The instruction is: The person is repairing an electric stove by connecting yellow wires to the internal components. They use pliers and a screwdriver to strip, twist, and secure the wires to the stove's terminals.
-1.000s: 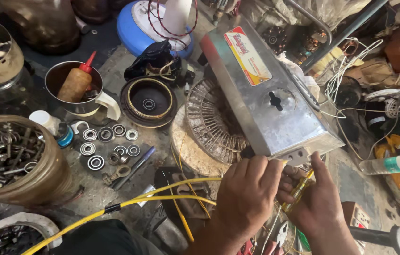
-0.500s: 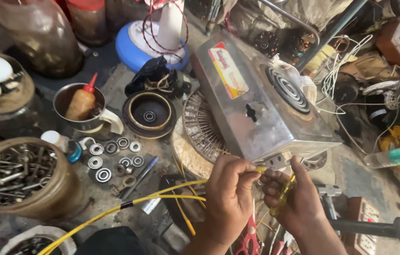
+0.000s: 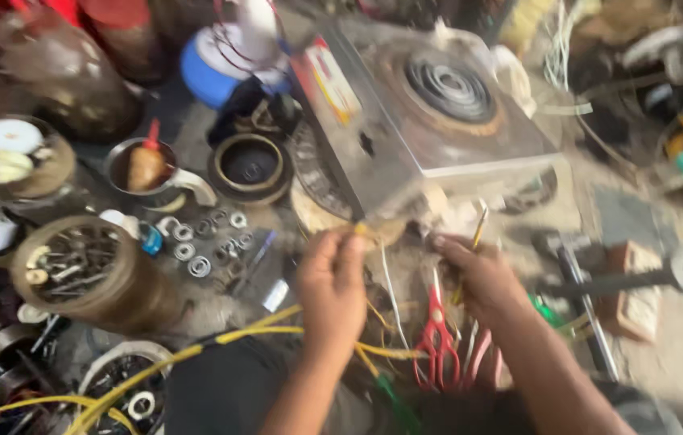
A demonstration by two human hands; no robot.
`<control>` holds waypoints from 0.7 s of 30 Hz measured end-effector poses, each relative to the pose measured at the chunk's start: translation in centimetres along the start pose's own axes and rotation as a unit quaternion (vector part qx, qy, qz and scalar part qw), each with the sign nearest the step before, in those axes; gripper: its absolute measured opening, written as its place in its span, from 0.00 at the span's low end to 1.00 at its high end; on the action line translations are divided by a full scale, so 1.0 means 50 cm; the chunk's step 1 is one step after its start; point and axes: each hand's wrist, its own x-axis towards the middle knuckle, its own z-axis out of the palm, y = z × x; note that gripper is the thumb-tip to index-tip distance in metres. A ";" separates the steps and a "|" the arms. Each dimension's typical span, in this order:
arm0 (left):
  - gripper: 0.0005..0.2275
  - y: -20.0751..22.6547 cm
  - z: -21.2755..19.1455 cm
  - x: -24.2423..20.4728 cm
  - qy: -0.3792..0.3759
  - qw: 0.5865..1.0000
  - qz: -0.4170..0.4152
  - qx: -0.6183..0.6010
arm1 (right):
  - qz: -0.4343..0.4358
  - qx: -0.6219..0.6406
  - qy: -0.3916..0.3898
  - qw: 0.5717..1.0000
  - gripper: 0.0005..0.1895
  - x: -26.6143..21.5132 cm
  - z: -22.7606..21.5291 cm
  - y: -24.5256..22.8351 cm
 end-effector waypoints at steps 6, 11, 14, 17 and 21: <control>0.09 -0.054 -0.039 -0.022 -0.039 0.986 -0.134 -0.090 | -0.015 -0.294 0.142 0.945 0.18 -0.018 -0.200 0.114; 0.09 -0.057 -0.018 -0.038 -0.080 0.986 -0.136 -0.049 | 0.007 -0.430 0.141 0.892 0.17 0.037 -0.212 0.201; 0.09 -0.048 -0.020 -0.042 -0.103 0.985 -0.116 -0.073 | 0.025 -0.490 0.169 0.855 0.18 0.067 -0.179 0.227; 0.10 -0.043 -0.036 -0.043 -0.115 0.978 -0.164 -0.055 | 0.031 -0.509 0.185 0.840 0.21 0.084 -0.166 0.236; 0.09 -0.027 -0.046 -0.033 -0.132 0.978 -0.158 -0.013 | 0.041 -0.488 0.171 0.855 0.21 0.073 -0.173 0.233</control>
